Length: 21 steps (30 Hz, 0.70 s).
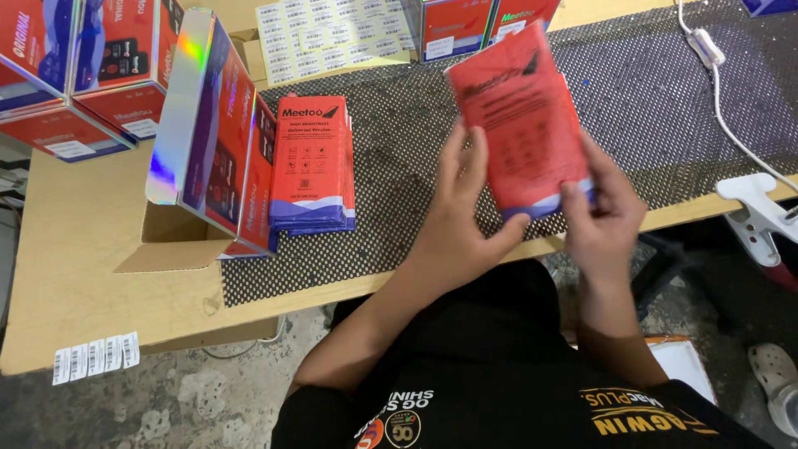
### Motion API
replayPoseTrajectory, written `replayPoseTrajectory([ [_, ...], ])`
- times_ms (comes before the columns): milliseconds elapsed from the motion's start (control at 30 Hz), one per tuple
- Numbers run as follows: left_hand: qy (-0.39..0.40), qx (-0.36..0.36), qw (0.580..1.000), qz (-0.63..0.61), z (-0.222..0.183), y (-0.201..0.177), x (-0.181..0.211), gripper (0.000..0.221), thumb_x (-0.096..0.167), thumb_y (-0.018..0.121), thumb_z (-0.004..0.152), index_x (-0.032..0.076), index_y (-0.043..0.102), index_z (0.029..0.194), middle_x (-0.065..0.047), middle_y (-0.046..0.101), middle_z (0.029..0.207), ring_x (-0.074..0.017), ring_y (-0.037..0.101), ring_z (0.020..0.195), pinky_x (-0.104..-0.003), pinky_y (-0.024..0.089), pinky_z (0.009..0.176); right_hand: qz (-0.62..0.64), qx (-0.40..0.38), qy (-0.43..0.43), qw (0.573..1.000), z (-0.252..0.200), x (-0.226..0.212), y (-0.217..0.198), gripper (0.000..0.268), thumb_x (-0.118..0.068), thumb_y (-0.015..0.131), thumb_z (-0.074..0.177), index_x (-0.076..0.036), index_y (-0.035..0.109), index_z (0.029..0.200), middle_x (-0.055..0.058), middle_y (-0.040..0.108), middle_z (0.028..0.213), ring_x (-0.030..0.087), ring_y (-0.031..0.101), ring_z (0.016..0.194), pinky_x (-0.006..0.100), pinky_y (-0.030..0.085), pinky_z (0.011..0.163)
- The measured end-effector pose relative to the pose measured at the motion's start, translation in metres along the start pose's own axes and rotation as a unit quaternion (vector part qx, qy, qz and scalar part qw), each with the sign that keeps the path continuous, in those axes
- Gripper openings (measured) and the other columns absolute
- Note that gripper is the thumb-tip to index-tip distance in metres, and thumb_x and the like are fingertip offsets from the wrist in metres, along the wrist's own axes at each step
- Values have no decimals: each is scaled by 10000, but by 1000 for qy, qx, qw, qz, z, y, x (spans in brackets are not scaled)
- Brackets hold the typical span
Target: The person picks up a phone screen, folds the attached ribbon cable, inserts the screen into a red protective sleeve, and then places the sleeved item into a cardboard box.
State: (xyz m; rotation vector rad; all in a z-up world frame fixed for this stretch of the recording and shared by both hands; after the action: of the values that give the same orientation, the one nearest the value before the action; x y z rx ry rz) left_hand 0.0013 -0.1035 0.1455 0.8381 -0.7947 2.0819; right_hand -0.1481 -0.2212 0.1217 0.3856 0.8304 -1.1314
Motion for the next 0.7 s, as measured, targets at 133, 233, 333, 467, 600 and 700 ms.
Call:
replayPoseTrajectory([
  [133, 0, -78, 993, 87, 3, 47, -19, 998, 305, 773, 873, 19, 155, 1602, -343, 115, 1692, -465, 156, 1625, -457, 169, 1346, -37, 44, 26, 998, 11, 3, -11, 455, -35, 585, 1077, 98, 480, 1500, 243, 581, 1475, 194, 597, 1226, 241, 491, 954],
  [233, 12, -108, 986, 125, 6, 74, -24, 875, 291, 729, 886, -62, 256, 1532, -402, 201, 1611, -540, 289, 1526, -493, 266, 1284, -95, 65, -7, 993, 12, -4, -19, 406, 68, 544, 1084, 130, 476, 1479, 281, 541, 1492, 290, 561, 1341, 347, 476, 1115],
  [333, 16, -90, 969, 231, 10, 90, -37, 829, 345, 716, 875, -47, 338, 1500, -400, 334, 1534, -546, 343, 1466, -637, 334, 1194, -224, 42, -45, 973, 13, -10, -19, 422, 52, 541, 1056, 125, 537, 1472, 286, 613, 1434, 322, 622, 1255, 400, 486, 1074],
  [467, 14, -92, 942, 323, 12, 100, -49, 717, 289, 651, 918, -63, 398, 1490, -406, 402, 1480, -587, 383, 1439, -634, 357, 1190, -273, 15, -70, 959, 15, 10, -21, 444, 23, 667, 1017, 84, 604, 1452, 257, 614, 1241, 379, 540, 1044, 472, 440, 924],
  [600, 9, -84, 932, 352, 13, 98, -53, 658, 260, 617, 939, -65, 443, 1483, -414, 439, 1442, -623, 438, 1390, -641, 439, 1126, -265, 5, -42, 963, 10, 39, -29, 421, -64, 729, 1029, 40, 665, 1431, 229, 534, 1134, 395, 496, 955, 479, 416, 866],
  [700, 5, -73, 926, 370, 13, 95, -53, 633, 288, 584, 964, -70, 458, 1471, -423, 443, 1448, -600, 485, 1356, -618, 465, 1110, -244, -6, -9, 970, 13, 42, -27, 388, -20, 731, 1026, 44, 675, 1405, 249, 538, 1166, 415, 547, 996, 477, 425, 866],
])
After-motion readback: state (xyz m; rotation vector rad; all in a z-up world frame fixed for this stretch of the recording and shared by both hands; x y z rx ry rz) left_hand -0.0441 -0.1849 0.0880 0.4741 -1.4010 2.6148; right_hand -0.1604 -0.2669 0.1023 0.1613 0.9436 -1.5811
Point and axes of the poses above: each hand's wrist, its own z-axis towards the middle knuckle, its own y-axis out of the palm, x = y × z, the point moved 10 cm from there along z, towards the middle knuckle
